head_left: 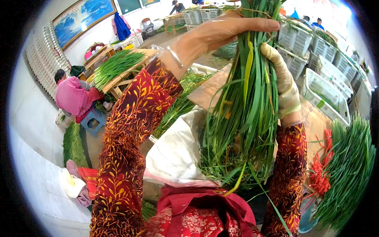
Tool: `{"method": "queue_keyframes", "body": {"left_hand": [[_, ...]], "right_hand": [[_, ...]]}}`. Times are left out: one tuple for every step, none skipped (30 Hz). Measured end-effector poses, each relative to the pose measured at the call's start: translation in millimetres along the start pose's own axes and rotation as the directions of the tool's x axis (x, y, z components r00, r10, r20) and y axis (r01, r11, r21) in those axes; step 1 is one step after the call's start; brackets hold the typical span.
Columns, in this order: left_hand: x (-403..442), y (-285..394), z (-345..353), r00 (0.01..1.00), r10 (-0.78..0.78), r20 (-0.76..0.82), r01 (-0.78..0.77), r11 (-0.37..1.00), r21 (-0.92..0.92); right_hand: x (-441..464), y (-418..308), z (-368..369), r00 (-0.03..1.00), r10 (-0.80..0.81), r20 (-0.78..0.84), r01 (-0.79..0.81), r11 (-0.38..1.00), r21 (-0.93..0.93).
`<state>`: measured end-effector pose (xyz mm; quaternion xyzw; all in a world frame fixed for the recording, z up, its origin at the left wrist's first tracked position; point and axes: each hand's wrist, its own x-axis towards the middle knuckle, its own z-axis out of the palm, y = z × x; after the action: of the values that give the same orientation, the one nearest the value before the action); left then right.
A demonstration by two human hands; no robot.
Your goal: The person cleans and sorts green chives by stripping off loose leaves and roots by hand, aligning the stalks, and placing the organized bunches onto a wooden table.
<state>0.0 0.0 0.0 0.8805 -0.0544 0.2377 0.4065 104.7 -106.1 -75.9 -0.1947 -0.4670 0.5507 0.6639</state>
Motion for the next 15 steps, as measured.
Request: {"method": "queue_keyframes", "body": {"left_hand": [[-3.7,0.6,2.1,1.0,0.023,-0.012,-0.024,0.985,-0.172],[-7.1,-0.9,4.0,0.999,0.036,-0.025,-0.043,0.939,-0.342],[-5.3,-3.4,14.1,0.999,0.001,-0.042,-0.02,0.882,-0.472],[-9.3,-7.3,8.5,0.993,-0.101,-0.055,0.067,0.896,-0.439],[-25.7,-13.4,10.8,0.994,0.033,-0.104,-0.057,0.969,-0.241],[-42.6,-16.3,14.0,0.974,0.168,-0.152,-0.171,0.985,-0.006],[-59.6,-19.0,17.4,0.934,0.298,-0.195,-0.254,0.942,0.221],[-48.7,-32.3,6.3,0.863,-0.242,-0.442,-0.03,0.851,-0.524],[-65.6,-43.6,-14.8,0.885,-0.319,-0.339,0.051,0.79,-0.611],[-84.4,-60.9,-29.3,0.802,-0.318,-0.505,-0.03,0.824,-0.566],[-104.9,-62.7,-35.7,0.709,-0.385,-0.591,-0.027,0.822,-0.568],[-131.6,-72.6,-46.7,0.637,-0.499,-0.587,-0.032,0.744,-0.667],[-155.1,-84.8,-56.7,0.538,-0.534,-0.652,0.007,0.777,-0.63],[-180.9,-97.2,-61.4,0.467,-0.577,-0.67,0.041,0.771,-0.635],[-209.6,-117.0,-72.3,0.405,-0.606,-0.685,0.066,0.766,-0.639]], "right_hand": [[-1.8,1.9,1.9,1.0,-0.007,-0.01,0.007,1.0,0.007],[1.9,7.0,4.9,0.999,0.001,-0.038,0.002,0.997,0.073],[2.7,8.0,-3.0,0.999,0.036,0.037,-0.04,0.995,0.095],[5.3,12.7,-4.2,0.999,0.028,0.019,-0.03,0.992,0.123],[3.7,17.0,-5.8,0.997,0.082,0.01,-0.083,0.996,0.031],[3.4,22.3,-8.0,0.991,0.134,0.004,-0.134,0.989,-0.055],[5.2,27.1,-12.9,0.982,0.187,0.001,-0.185,0.972,-0.143],[7.8,36.5,-34.7,0.973,0.222,-0.059,-0.221,0.83,-0.513],[-0.7,53.7,-48.5,0.965,0.264,-0.014,-0.219,0.771,-0.598],[-9.3,70.9,-62.1,0.952,0.304,0.032,-0.203,0.705,-0.679],[-18.0,88.1,-75.8,0.936,0.344,0.077,-0.172,0.637,-0.752],[-39.7,95.2,-66.8,0.901,0.433,0.0,-0.32,0.667,-0.673],[-51.6,98.5,-68.1,0.829,0.542,-0.136,-0.428,0.459,-0.778],[-68.9,121.5,-79.2,0.81,0.556,-0.187,-0.525,0.545,-0.654],[-84.2,124.1,-68.3,0.788,0.548,-0.281,-0.559,0.446,-0.699]]}}
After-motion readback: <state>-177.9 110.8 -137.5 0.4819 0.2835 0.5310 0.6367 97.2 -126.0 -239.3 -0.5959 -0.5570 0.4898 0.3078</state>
